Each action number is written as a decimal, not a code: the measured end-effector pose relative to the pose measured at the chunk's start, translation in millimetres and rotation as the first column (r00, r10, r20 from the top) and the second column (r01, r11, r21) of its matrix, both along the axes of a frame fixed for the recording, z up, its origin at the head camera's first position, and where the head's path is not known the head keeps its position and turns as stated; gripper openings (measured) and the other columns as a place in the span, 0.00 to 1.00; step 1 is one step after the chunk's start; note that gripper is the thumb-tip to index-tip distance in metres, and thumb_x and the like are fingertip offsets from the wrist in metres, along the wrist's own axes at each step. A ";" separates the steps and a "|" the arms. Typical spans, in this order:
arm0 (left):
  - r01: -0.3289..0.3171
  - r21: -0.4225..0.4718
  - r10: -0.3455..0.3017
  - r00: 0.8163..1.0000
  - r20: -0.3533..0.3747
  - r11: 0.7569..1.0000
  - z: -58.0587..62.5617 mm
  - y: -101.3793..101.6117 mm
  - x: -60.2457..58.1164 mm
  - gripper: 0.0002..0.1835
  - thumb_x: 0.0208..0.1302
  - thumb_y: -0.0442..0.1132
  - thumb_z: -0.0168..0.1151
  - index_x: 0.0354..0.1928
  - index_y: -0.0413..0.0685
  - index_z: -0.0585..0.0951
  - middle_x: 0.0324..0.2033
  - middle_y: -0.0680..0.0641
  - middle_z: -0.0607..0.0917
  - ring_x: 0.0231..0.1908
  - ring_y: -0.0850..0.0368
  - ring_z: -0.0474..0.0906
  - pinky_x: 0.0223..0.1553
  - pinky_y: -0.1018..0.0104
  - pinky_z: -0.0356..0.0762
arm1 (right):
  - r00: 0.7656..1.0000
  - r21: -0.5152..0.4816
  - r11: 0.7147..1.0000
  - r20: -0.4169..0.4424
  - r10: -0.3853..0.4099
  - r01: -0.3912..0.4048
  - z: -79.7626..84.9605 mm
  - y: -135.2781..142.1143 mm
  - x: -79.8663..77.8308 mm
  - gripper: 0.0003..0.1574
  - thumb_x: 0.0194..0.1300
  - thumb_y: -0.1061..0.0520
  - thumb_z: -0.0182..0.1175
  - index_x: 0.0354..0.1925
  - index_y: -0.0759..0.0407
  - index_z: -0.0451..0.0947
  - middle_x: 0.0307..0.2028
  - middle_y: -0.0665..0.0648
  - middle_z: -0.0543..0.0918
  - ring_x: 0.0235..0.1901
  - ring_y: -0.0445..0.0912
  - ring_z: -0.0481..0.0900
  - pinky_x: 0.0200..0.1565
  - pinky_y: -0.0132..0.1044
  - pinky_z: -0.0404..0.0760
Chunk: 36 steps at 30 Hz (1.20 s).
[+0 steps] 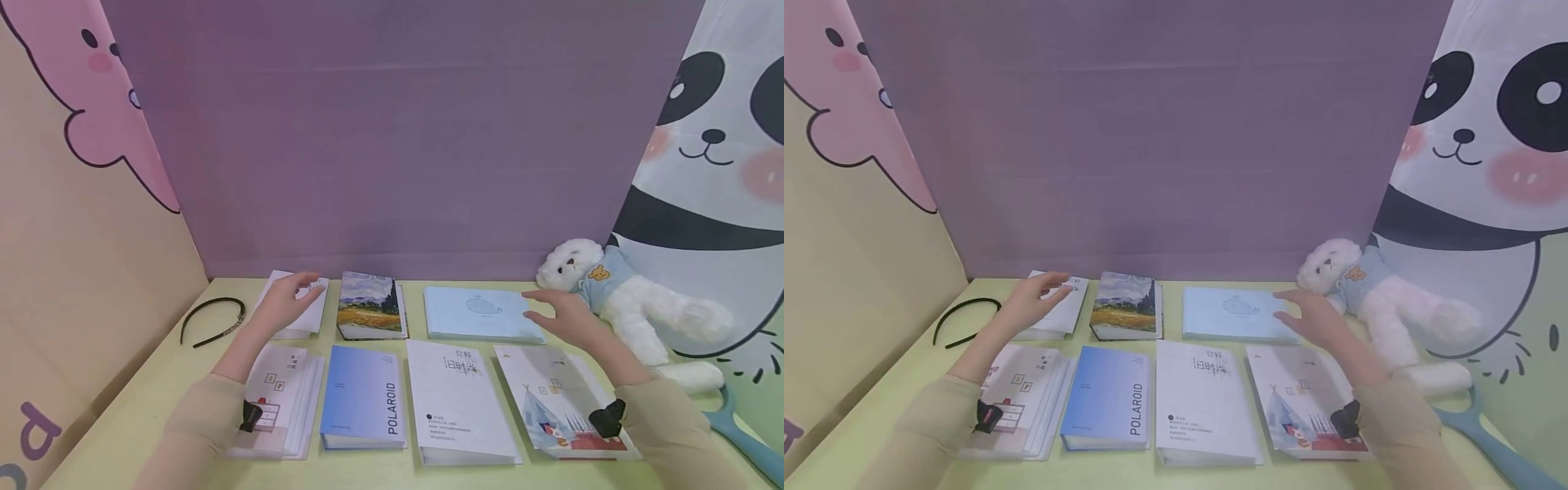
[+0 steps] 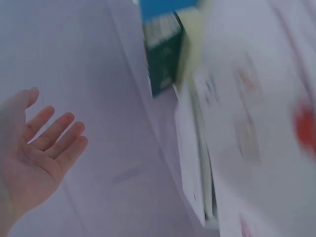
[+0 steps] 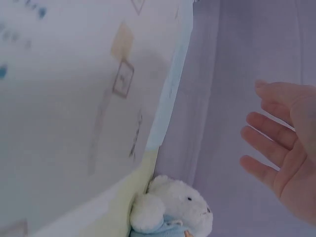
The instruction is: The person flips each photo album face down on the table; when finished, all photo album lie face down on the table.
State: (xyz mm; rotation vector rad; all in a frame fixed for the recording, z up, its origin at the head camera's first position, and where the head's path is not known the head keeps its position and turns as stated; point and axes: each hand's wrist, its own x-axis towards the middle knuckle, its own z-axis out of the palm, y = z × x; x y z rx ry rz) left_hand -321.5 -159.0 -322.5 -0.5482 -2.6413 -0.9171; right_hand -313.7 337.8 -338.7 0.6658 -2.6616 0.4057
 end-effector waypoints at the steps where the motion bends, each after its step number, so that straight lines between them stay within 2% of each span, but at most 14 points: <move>1: 0.008 0.008 -0.008 1.000 0.006 1.000 0.1 6.2 -2.2 0.22 0.68 0.45 0.54 0.60 0.42 0.73 0.56 0.39 0.78 0.56 0.41 0.74 0.57 0.49 0.72 | 1.000 -0.002 1.000 -0.003 0.009 -0.009 -1.5 -2.5 -2.2 0.24 0.61 0.58 0.62 0.54 0.69 0.75 0.49 0.68 0.81 0.48 0.63 0.78 0.47 0.57 0.77; 3: 0.030 0.028 -0.030 0.999 0.024 0.999 0.1 18.2 -6.6 0.22 0.69 0.45 0.53 0.60 0.42 0.73 0.57 0.39 0.78 0.57 0.42 0.73 0.58 0.49 0.72 | 1.000 -0.008 1.000 -0.001 0.022 -0.022 -4.0 -7.9 -6.0 0.24 0.60 0.59 0.62 0.54 0.69 0.75 0.49 0.68 0.81 0.49 0.63 0.78 0.48 0.56 0.77; 8: 0.067 0.040 -0.069 0.996 0.064 0.997 -5.1 45.0 -18.4 0.21 0.70 0.46 0.51 0.61 0.45 0.72 0.58 0.42 0.77 0.59 0.44 0.72 0.58 0.50 0.72 | 0.997 -0.063 0.997 0.060 0.053 -0.049 -8.3 -20.0 -13.4 0.34 0.61 0.60 0.62 0.63 0.71 0.64 0.51 0.70 0.79 0.51 0.64 0.77 0.50 0.57 0.76; 10: 0.066 0.044 -0.070 0.994 0.081 0.997 -7.7 55.0 -23.2 0.21 0.70 0.46 0.51 0.61 0.45 0.72 0.58 0.42 0.77 0.59 0.45 0.72 0.57 0.50 0.72 | 0.995 -0.071 0.996 0.078 0.056 -0.050 -9.6 -24.5 -15.8 0.35 0.62 0.59 0.61 0.64 0.70 0.63 0.52 0.70 0.78 0.51 0.64 0.77 0.50 0.56 0.76; 16: 0.078 0.081 -0.089 0.986 0.142 0.994 -11.8 86.0 -33.8 0.21 0.71 0.47 0.50 0.61 0.46 0.73 0.58 0.44 0.77 0.59 0.47 0.72 0.59 0.53 0.71 | 0.991 -0.053 0.998 0.129 0.034 -0.027 -13.2 -38.4 -24.0 0.31 0.63 0.56 0.60 0.60 0.70 0.69 0.56 0.69 0.76 0.54 0.63 0.75 0.54 0.56 0.74; 23: 0.153 0.101 -0.169 0.969 0.180 0.983 -12.6 124.5 -39.6 0.20 0.71 0.46 0.49 0.60 0.46 0.74 0.56 0.44 0.78 0.57 0.49 0.74 0.57 0.55 0.73 | 0.988 -0.075 0.996 0.144 0.062 -0.051 -24.7 -47.9 -36.3 0.30 0.62 0.55 0.61 0.58 0.69 0.71 0.54 0.69 0.77 0.52 0.63 0.76 0.53 0.55 0.75; 28: 0.205 0.043 -0.209 0.949 0.234 0.978 -21.6 148.9 -45.6 0.22 0.72 0.48 0.48 0.61 0.45 0.72 0.56 0.44 0.78 0.57 0.49 0.74 0.57 0.56 0.73 | 0.982 -0.081 0.995 0.175 0.068 -0.055 -28.7 -50.4 -42.5 0.28 0.62 0.54 0.61 0.56 0.69 0.73 0.53 0.68 0.78 0.52 0.63 0.76 0.53 0.55 0.75; 31: 0.238 0.001 -0.228 0.930 0.290 0.971 -29.4 158.6 -50.7 0.23 0.72 0.49 0.47 0.63 0.46 0.71 0.57 0.44 0.77 0.58 0.49 0.73 0.57 0.55 0.73 | 0.974 -0.070 0.996 0.215 0.069 -0.055 -29.6 -52.4 -44.2 0.29 0.63 0.52 0.61 0.56 0.71 0.73 0.54 0.69 0.78 0.52 0.64 0.76 0.54 0.55 0.74; 33: 0.252 -0.029 -0.229 0.917 0.326 0.967 -33.0 163.2 -51.8 0.24 0.72 0.49 0.47 0.64 0.46 0.70 0.59 0.44 0.76 0.59 0.49 0.72 0.58 0.55 0.72 | 0.965 -0.060 0.997 0.253 0.068 -0.055 -29.0 -55.7 -42.6 0.30 0.63 0.52 0.60 0.56 0.72 0.72 0.54 0.69 0.77 0.53 0.64 0.74 0.55 0.55 0.73; 36: 0.269 -0.069 -0.225 0.899 0.375 0.961 -37.5 167.9 -51.9 0.25 0.72 0.50 0.46 0.65 0.46 0.68 0.60 0.43 0.75 0.60 0.49 0.70 0.58 0.54 0.71 | 0.936 -0.068 0.997 0.346 0.067 -0.046 -28.7 -60.7 -38.8 0.32 0.64 0.50 0.59 0.58 0.71 0.70 0.57 0.70 0.75 0.56 0.65 0.72 0.56 0.56 0.72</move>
